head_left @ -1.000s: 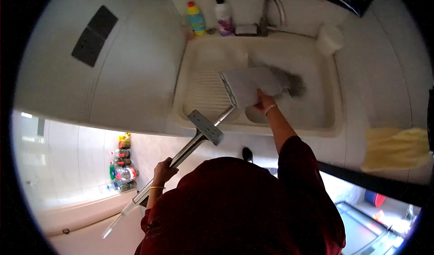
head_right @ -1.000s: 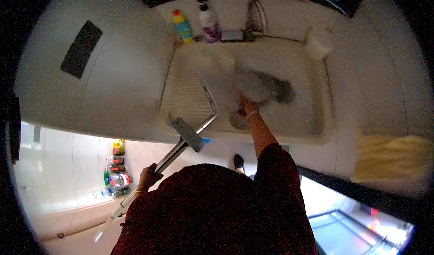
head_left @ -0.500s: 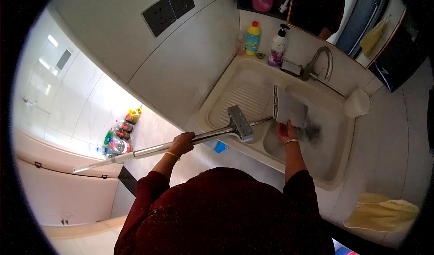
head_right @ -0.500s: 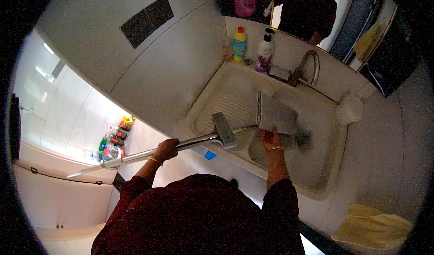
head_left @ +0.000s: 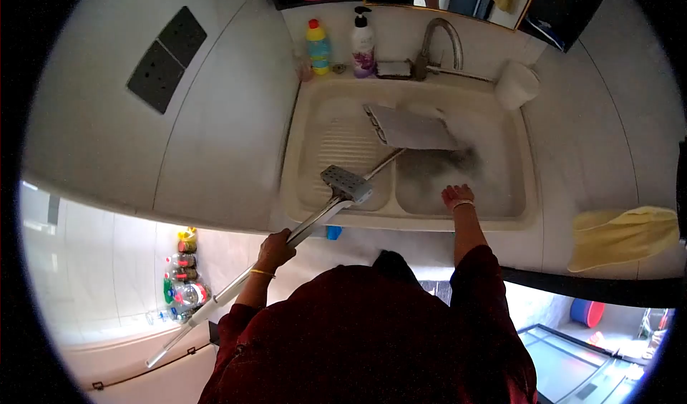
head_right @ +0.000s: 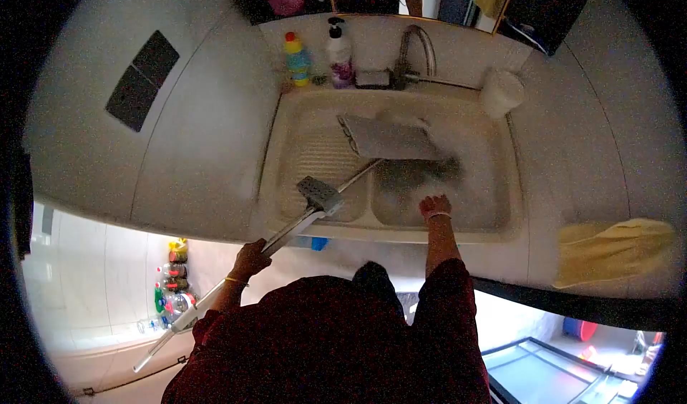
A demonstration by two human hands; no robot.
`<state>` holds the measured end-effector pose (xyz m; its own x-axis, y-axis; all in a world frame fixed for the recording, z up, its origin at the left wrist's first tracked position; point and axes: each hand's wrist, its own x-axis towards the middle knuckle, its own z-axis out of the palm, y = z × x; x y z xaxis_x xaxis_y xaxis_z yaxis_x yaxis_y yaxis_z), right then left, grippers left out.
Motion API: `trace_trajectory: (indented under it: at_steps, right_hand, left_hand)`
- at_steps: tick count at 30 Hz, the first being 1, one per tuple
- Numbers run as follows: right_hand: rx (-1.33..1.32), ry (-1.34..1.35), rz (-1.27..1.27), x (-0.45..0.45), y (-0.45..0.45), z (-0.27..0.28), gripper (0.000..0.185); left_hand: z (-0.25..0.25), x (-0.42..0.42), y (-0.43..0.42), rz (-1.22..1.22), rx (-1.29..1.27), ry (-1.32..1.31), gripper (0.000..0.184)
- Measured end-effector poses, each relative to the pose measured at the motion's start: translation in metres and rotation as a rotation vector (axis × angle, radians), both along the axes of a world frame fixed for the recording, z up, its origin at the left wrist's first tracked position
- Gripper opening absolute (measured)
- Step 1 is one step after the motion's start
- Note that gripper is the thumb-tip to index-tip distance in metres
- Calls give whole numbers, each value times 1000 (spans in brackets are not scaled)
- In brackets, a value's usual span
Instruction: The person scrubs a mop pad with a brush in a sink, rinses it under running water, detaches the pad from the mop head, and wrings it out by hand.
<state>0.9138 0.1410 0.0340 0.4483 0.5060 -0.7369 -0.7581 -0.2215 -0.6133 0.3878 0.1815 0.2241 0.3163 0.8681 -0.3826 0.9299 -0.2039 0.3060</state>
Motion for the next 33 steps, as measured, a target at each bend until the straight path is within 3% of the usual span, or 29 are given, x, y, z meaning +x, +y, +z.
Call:
trace_trajectory:
  at_steps: [3,5,7,8,10,14,16,18,20,23,26,30,33]
  right_hand:
    - [-128,-183,-53,34,-25,-1,22]
    - [-204,-339,-76,57,-30,-2,20]
    - [-242,-594,-83,77,-14,3,18]
    - [-234,-759,-76,86,2,4,18]
    - [-140,-1101,-14,95,48,11,17]
    - [164,-1714,446,75,187,52,23]
    - [238,-1686,610,38,247,95,31]
    - [350,-1742,624,14,305,90,36]
    - [127,-2130,875,-7,349,106,41]
    - [-47,-2150,994,-26,385,112,44]
    - [-74,-2160,976,-35,417,90,42]
    - [-130,-2233,1035,-35,430,102,40]
    - [-42,-2078,1122,-34,432,105,36]
  left_hand:
    - [-13,-8,-2,-25,82,-19,27]
    - [-13,-8,0,58,-18,7,26]
    - [-20,-13,1,-3,25,103,25]
    - [-18,-9,2,71,-69,206,24]
    - [-20,-8,-3,75,-33,184,21]
    - [-7,6,-7,135,-79,273,19]
    - [-14,5,-10,165,-61,245,18]
    - [-10,10,-12,196,-83,243,20]
    - [-12,7,-15,192,-122,248,24]
    - [-8,14,-15,227,-169,267,27]
    - [-1,20,-13,247,-190,223,27]
    - [2,27,-9,240,-192,269,28]
    - [4,28,-10,215,-209,268,29]
